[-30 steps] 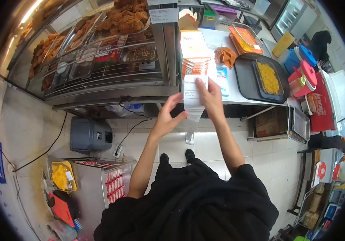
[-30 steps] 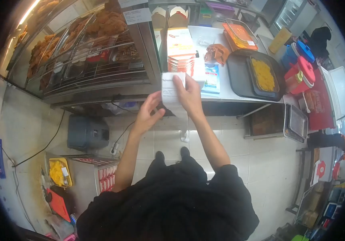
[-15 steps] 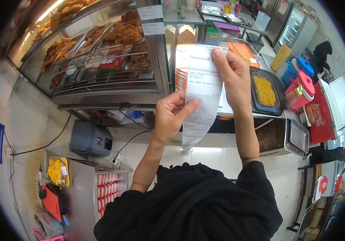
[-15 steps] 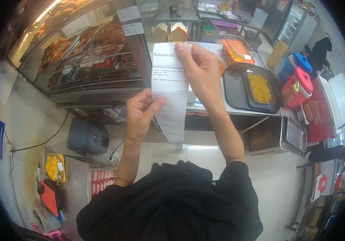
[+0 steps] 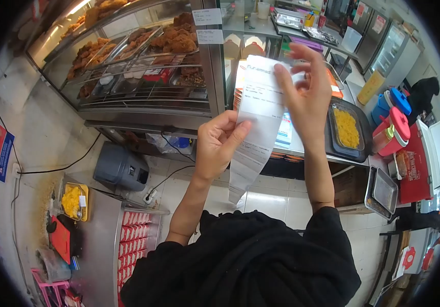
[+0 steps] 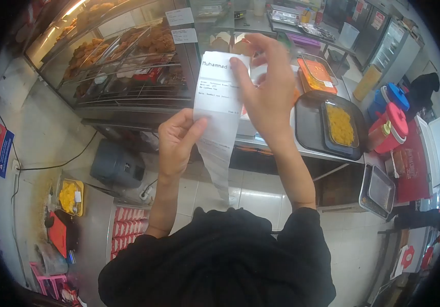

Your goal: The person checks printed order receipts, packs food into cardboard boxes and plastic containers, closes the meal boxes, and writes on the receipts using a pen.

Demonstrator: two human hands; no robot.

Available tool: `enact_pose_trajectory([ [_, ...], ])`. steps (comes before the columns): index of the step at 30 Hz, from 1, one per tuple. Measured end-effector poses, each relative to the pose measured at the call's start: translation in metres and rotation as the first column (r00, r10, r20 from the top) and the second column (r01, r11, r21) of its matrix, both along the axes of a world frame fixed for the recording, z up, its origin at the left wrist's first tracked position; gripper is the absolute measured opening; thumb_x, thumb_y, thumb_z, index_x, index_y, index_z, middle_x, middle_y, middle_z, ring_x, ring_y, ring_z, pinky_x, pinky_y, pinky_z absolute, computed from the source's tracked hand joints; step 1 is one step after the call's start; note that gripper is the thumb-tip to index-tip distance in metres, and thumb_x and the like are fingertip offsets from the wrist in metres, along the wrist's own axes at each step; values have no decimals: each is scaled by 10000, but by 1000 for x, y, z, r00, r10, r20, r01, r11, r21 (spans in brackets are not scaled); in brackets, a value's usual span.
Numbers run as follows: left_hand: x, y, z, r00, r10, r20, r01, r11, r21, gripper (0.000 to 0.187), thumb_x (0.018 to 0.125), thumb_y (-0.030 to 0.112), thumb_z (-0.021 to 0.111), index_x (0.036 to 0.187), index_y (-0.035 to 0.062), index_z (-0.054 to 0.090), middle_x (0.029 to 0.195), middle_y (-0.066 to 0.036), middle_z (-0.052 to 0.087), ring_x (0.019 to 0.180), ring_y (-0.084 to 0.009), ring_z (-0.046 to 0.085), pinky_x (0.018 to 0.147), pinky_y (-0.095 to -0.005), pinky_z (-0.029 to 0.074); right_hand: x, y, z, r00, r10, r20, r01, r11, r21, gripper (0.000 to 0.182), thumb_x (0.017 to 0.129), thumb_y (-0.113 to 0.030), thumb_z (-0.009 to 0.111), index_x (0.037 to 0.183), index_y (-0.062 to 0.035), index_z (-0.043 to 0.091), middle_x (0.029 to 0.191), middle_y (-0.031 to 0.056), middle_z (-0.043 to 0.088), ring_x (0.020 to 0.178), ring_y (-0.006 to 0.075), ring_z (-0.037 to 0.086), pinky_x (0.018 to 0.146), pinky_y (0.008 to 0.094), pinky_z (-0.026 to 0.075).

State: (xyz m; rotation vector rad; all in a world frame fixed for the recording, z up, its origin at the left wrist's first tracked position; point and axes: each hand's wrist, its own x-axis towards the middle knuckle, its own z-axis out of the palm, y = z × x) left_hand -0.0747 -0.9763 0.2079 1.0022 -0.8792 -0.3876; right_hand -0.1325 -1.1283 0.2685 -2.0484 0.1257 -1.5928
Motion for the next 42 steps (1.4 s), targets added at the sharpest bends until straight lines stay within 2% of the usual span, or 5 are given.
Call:
enact_pose_trajectory([
  [13,21,5,-19,945,75,320,-149,965,214,132,832,37,555,923,-43,605,724,-21,616,686,-34,548,601,-187,448,0,-11,-17,651,462,-602,-612,789,-56,112,705,-59,665,804,-11,645,696,67,618,632,155,570,567,273,422],
  [19,44,24,-39,964,256,66,-264,945,191,146,849,49,540,937,-50,604,800,-45,638,712,-46,561,623,-178,439,69,-43,-36,983,186,-8,-182,968,173,93,749,-104,646,812,-35,658,631,27,595,541,77,489,511,251,380],
  [24,60,50,-57,933,354,-66,-334,918,212,143,854,66,545,922,-47,599,818,-62,641,709,-55,567,631,-182,436,121,-69,43,703,-187,686,502,814,-293,111,670,-136,703,765,-165,654,731,-60,600,613,111,501,589,273,323],
  [30,64,63,-66,913,389,-124,-350,902,253,147,856,85,552,913,-40,601,816,-68,644,699,-56,566,628,-182,433,185,-56,74,707,-141,693,646,526,-553,159,666,-190,670,801,-240,603,930,-118,557,841,123,484,720,345,258],
  [42,88,60,-21,889,438,-138,-429,899,88,157,864,83,532,966,-27,576,879,-51,626,777,-71,561,699,-204,432,168,-23,48,866,-449,221,475,596,-648,129,784,-330,604,865,-239,648,1013,-143,544,899,135,455,759,340,251],
])
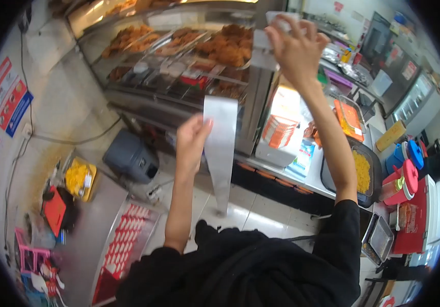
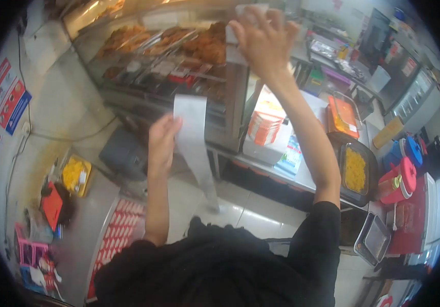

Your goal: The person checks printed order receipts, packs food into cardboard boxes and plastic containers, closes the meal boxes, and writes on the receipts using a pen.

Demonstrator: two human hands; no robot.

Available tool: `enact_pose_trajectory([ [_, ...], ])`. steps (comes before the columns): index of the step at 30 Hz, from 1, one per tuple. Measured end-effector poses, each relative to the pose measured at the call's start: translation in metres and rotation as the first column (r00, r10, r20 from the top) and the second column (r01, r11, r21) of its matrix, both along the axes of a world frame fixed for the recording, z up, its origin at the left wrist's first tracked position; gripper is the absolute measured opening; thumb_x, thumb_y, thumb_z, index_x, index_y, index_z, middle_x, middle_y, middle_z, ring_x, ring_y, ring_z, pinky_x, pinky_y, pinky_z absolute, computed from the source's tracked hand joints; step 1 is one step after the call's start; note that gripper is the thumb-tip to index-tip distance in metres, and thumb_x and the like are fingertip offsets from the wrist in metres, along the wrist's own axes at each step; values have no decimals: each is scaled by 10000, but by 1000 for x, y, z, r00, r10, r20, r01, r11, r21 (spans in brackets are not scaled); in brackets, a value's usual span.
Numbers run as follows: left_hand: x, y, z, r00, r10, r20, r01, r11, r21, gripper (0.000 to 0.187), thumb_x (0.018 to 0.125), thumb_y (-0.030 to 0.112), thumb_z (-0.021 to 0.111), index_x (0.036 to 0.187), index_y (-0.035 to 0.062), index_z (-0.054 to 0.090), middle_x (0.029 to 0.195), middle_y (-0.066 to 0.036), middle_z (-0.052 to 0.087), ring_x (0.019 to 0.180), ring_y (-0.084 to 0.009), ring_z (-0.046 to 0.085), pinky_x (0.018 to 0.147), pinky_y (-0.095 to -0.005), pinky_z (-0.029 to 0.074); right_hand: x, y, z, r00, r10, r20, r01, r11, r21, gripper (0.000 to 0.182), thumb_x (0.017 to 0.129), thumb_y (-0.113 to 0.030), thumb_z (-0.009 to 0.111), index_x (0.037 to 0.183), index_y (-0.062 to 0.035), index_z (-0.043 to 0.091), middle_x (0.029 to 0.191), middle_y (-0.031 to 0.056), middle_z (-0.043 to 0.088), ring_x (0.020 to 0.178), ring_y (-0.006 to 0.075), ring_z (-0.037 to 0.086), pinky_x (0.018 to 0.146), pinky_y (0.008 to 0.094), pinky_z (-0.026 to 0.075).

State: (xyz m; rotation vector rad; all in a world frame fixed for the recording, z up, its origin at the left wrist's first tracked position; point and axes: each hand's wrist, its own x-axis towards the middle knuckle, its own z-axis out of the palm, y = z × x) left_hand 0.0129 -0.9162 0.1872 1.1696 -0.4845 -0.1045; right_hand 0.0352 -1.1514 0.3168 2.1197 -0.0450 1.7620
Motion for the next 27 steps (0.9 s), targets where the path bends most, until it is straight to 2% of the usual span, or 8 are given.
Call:
enact_pose_trajectory([
  [2,11,-1,22,999,-45,-4,44,992,-119,162,859,80,534,976,-28,561,908,-69,617,818,-85,561,725,-217,438,-23,24,-15,909,417,-16,-406,892,199,315,771,-344,618,1013,-145,583,1041,-40,539,934,157,464,781,370,317],
  [4,21,-2,50,994,-110,-13,104,963,-249,158,863,73,518,992,-15,541,911,-68,604,855,-118,573,752,-248,455,-53,52,-40,513,855,74,-744,400,535,480,716,-335,683,1102,-106,511,1039,36,515,925,194,476,784,393,350],
  [8,59,1,106,948,-156,279,234,932,-276,233,851,147,549,1034,6,525,971,-77,589,886,-170,574,821,-314,454,-73,111,-181,13,962,273,-38,-272,961,712,627,-244,790,1217,-51,441,1200,109,489,1103,197,467,948,315,347],
  [10,132,35,131,963,-72,261,146,950,-277,265,859,137,521,1094,16,506,1018,-66,574,950,-182,546,854,-325,432,-86,125,-244,-113,951,289,261,-252,932,355,655,-184,772,948,-36,638,864,34,650,806,109,590,761,271,458],
  [15,221,108,174,657,423,624,-663,718,212,319,831,170,555,1109,28,489,1024,-78,552,959,-200,525,849,-337,423,-147,130,-394,-408,908,-97,403,274,873,468,652,-319,730,997,-27,608,828,123,648,783,251,608,755,331,462],
  [20,217,111,151,510,270,817,-827,415,379,378,803,202,589,1124,41,471,1030,-90,531,969,-219,504,843,-349,414,-112,73,-429,-143,789,-597,154,614,774,310,702,-135,614,974,12,601,902,223,611,842,365,593,749,405,466],
  [23,193,71,79,674,143,725,-663,551,507,415,786,221,609,1132,48,460,1033,-97,518,974,-230,491,840,-356,408,-70,73,-289,116,992,-43,-65,51,997,513,667,92,404,1152,-49,498,1052,140,579,996,227,566,857,327,432],
  [27,115,33,-47,926,89,366,-273,830,487,465,764,247,636,1144,59,446,1038,-107,501,982,-245,474,836,-366,400,-35,127,-201,189,935,301,-305,-235,923,388,749,33,382,1114,-47,483,940,71,572,886,154,536,791,272,419],
])
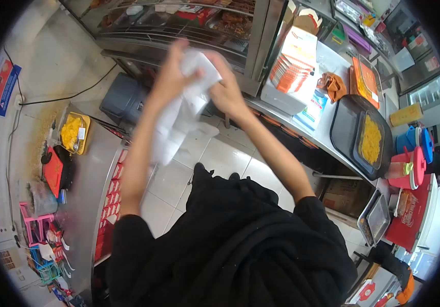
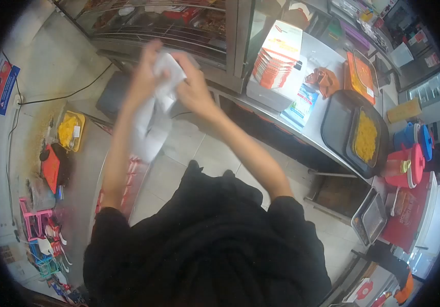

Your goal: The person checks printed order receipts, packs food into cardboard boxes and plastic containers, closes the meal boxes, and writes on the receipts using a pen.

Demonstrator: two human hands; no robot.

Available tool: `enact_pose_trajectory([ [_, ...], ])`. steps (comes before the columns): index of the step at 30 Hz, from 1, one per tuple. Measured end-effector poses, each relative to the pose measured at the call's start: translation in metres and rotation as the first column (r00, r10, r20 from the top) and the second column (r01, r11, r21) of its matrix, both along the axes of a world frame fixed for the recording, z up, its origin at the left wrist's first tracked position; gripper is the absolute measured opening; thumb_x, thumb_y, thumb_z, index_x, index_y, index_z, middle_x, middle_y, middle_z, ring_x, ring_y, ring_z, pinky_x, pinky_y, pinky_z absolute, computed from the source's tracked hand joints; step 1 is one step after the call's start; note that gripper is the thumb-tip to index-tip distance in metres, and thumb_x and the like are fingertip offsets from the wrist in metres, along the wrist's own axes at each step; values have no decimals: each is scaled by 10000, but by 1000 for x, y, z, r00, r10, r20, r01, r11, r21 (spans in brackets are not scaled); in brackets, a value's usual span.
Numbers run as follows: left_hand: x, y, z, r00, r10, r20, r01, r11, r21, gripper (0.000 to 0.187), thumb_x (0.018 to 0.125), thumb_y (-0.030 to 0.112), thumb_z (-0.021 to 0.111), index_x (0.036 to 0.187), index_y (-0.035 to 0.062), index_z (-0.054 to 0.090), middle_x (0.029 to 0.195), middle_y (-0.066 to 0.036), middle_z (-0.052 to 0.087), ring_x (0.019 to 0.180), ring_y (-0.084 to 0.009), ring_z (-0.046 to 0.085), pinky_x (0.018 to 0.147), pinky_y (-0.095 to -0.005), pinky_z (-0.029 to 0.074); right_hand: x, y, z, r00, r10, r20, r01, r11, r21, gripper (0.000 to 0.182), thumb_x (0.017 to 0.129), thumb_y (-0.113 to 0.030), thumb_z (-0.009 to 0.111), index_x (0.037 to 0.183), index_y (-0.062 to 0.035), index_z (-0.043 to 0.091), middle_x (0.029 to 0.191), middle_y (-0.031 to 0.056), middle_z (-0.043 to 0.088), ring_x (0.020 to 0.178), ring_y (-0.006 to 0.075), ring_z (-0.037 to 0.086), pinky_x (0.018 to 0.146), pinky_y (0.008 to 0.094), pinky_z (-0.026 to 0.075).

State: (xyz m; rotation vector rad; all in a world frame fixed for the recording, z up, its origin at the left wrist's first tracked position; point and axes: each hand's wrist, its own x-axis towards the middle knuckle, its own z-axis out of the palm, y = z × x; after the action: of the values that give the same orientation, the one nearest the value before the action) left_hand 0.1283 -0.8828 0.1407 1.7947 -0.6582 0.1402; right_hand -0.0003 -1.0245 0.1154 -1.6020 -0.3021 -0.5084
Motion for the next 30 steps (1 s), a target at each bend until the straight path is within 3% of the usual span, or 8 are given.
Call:
enact_pose_trajectory([
  [5,-116,0,-75,874,-19,-486,-234,859,-455,355,797,259,611,1047,28,509,915,-82,553,849,-206,539,770,-317,440,64,66,-15,973,-97,-208,183,874,450,294,764,-2,375,1022,-39,511,827,87,573,759,163,550,701,301,438],
  [7,-105,22,-96,756,-20,-655,-418,755,-505,279,825,259,577,967,20,548,809,-62,581,728,-179,572,697,-284,467,58,76,-8,912,105,-398,24,952,306,319,791,-11,386,1087,-54,497,924,99,593,794,142,545,694,275,440],
  [10,-73,100,-142,665,-209,-717,-512,572,-641,224,832,268,549,880,50,549,694,-51,562,591,-175,555,582,-276,472,54,91,-32,994,95,58,-70,936,-344,762,636,-141,680,1304,-109,315,1337,167,331,1193,313,369,947,412,322],
  [13,-51,156,-150,651,-130,-748,-684,328,-652,190,834,257,516,755,85,519,626,-36,539,516,-174,534,519,-288,458,41,120,-67,778,348,-523,-608,628,-486,1117,526,-373,788,1396,-174,117,1436,208,77,1302,399,159,967,575,215],
  [16,-27,186,-154,553,169,-816,-830,204,-520,225,839,294,509,758,85,520,628,-31,538,520,-165,528,518,-276,448,64,158,-124,616,390,-685,-608,788,-98,635,676,-233,718,1218,-65,432,1099,178,561,1015,251,554,850,366,419],
  [19,4,194,-163,569,350,-744,-822,285,-494,261,844,332,501,761,85,522,631,-26,538,523,-156,523,518,-263,438,119,204,-162,914,249,-321,-311,937,-159,262,766,-104,608,1005,-14,548,798,102,622,754,141,575,660,280,451],
  [23,46,166,-172,576,494,-651,-811,444,-381,309,850,382,492,765,86,523,634,-19,537,527,-144,516,518,-246,425,209,249,-133,811,-54,-582,-180,925,-336,165,833,-172,530,842,-8,517,652,147,540,593,258,543,540,397,378],
  [30,135,248,-201,462,468,-754,-887,228,-402,632,817,610,428,845,-10,548,687,-52,529,610,-144,483,574,-272,407,215,295,-207,891,311,-330,-401,880,-254,424,771,-161,592,1109,23,414,1077,235,459,1051,374,418,884,482,301],
])
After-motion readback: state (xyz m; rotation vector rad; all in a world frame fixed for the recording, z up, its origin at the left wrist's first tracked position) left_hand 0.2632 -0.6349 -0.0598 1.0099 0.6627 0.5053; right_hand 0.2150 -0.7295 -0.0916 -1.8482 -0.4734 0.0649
